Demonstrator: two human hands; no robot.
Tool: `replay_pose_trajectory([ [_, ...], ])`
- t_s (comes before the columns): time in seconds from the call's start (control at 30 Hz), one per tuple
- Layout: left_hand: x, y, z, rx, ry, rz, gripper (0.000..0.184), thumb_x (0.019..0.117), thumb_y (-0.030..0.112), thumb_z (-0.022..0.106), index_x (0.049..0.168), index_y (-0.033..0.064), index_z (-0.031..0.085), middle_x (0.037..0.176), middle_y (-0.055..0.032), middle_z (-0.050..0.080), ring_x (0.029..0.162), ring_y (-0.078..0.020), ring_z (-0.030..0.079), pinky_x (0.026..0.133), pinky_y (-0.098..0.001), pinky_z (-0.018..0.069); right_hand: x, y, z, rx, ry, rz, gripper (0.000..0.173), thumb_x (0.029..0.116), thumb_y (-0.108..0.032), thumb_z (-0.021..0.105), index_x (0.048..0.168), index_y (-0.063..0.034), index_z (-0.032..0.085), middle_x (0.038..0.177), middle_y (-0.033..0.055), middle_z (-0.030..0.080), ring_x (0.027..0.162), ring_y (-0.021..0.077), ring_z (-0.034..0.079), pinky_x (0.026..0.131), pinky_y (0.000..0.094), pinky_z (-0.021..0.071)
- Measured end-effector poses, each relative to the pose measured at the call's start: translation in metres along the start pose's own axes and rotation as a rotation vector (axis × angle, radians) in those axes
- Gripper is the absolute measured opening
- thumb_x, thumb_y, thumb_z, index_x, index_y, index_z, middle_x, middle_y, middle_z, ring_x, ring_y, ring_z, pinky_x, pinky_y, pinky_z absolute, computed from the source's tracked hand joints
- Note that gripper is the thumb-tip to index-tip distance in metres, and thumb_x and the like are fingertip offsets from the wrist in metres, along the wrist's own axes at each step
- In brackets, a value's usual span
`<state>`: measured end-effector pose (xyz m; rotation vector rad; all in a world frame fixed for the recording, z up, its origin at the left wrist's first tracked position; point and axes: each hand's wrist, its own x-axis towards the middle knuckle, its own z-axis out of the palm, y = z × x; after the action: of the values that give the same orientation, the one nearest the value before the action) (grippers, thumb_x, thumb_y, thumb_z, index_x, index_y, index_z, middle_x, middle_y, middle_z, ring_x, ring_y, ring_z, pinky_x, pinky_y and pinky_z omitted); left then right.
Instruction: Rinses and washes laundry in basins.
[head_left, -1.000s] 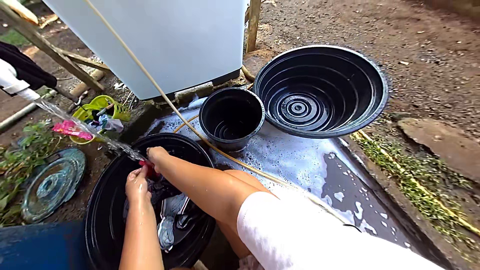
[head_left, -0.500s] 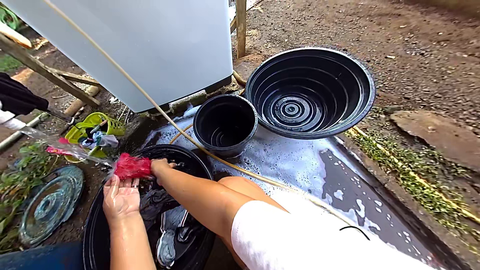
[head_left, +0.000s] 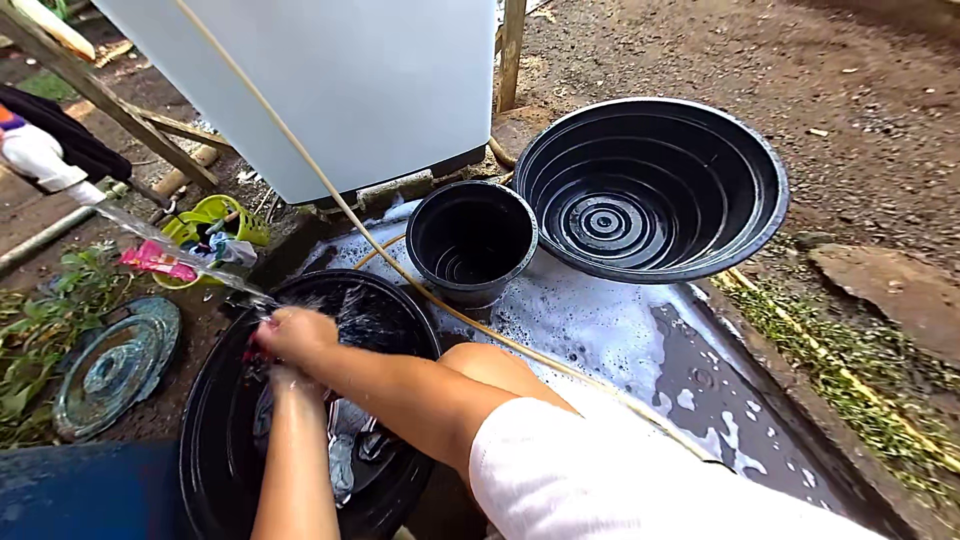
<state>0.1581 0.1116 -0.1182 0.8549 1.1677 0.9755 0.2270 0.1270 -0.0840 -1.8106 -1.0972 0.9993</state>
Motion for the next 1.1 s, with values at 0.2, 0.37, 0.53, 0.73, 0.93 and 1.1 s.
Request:
replay_pose_trajectory([
  [0.2, 0.033, 0.016, 0.003, 0.332, 0.024, 0.018, 0.045, 0.1095, 0.029, 0.050, 0.144, 0.0017, 0.046, 0.124, -0.0177, 0.061, 0.100, -0.0205, 0.063, 0.083, -0.0382, 0.0546, 0.039, 0.038, -0.011, 0.135, 0.041, 0.287, 0.051, 0.1098, -0.034, 0.046, 0.149, -0.0020, 0.047, 0.154, 0.0298, 0.041, 0.142, 0.0463, 0.042, 0.113, 0.0620, 0.0379],
  [0.37, 0.037, 0.000, 0.003, 0.345, 0.019, 0.072, 0.043, 0.1044, 0.011, 0.058, 0.142, -0.0048, 0.044, 0.125, -0.0203, 0.060, 0.101, -0.0192, 0.064, 0.086, -0.0353, 0.0553, 0.020, 0.027, -0.016, 0.112, -0.257, 0.277, 0.040, 0.1108, -0.015, 0.038, 0.136, 0.0107, 0.055, 0.148, 0.0282, 0.051, 0.140, 0.0375, 0.047, 0.114, 0.0538, 0.0375],
  [0.53, 0.036, -0.004, 0.009, 0.266, -0.055, 0.089, 0.040, 0.1057, 0.005, 0.045, 0.145, -0.0008, 0.043, 0.109, -0.0120, 0.061, 0.081, -0.0110, 0.062, 0.072, -0.0278, 0.0544, 0.025, 0.032, -0.010, 0.336, -0.158, 0.305, 0.039, 0.1109, -0.020, 0.040, 0.128, 0.0093, 0.061, 0.131, 0.0270, 0.061, 0.120, 0.0341, 0.060, 0.102, 0.0513, 0.0465],
  [0.73, 0.033, 0.017, 0.006, 0.110, -0.082, 0.084, 0.059, 0.0975, -0.005, 0.040, 0.154, 0.0093, 0.036, 0.138, -0.0142, 0.055, 0.111, -0.0204, 0.060, 0.090, -0.0414, 0.0527, 0.028, 0.026, 0.001, 0.316, -0.036, 0.251, 0.045, 0.1102, -0.029, 0.038, 0.131, 0.0030, 0.062, 0.131, 0.0286, 0.062, 0.122, 0.0430, 0.059, 0.099, 0.0636, 0.0464],
  [0.93, 0.029, 0.039, -0.001, 0.122, -0.115, 0.052, 0.079, 0.0890, -0.012, 0.042, 0.162, 0.0112, 0.023, 0.154, -0.0170, 0.040, 0.104, -0.0203, 0.062, 0.082, -0.0359, 0.0569, 0.030, 0.032, 0.011, 0.887, -0.058, 0.339, 0.039, 0.1095, -0.033, 0.034, 0.114, -0.0043, 0.060, 0.087, 0.0068, 0.059, 0.072, 0.0159, 0.057, 0.065, 0.0353, 0.0507],
  [1.1, 0.025, 0.053, -0.007, 0.135, -0.173, 0.083, 0.073, 0.0941, 0.000, 0.046, 0.163, 0.0152, 0.025, 0.147, -0.0155, 0.047, 0.088, -0.0151, 0.061, 0.067, -0.0297, 0.0515, 0.029, 0.045, 0.008, 0.750, -0.155, 0.323, 0.047, 0.1106, -0.043, 0.037, 0.127, -0.0067, 0.061, 0.105, 0.0095, 0.066, 0.091, 0.0187, 0.063, 0.082, 0.0405, 0.0541],
])
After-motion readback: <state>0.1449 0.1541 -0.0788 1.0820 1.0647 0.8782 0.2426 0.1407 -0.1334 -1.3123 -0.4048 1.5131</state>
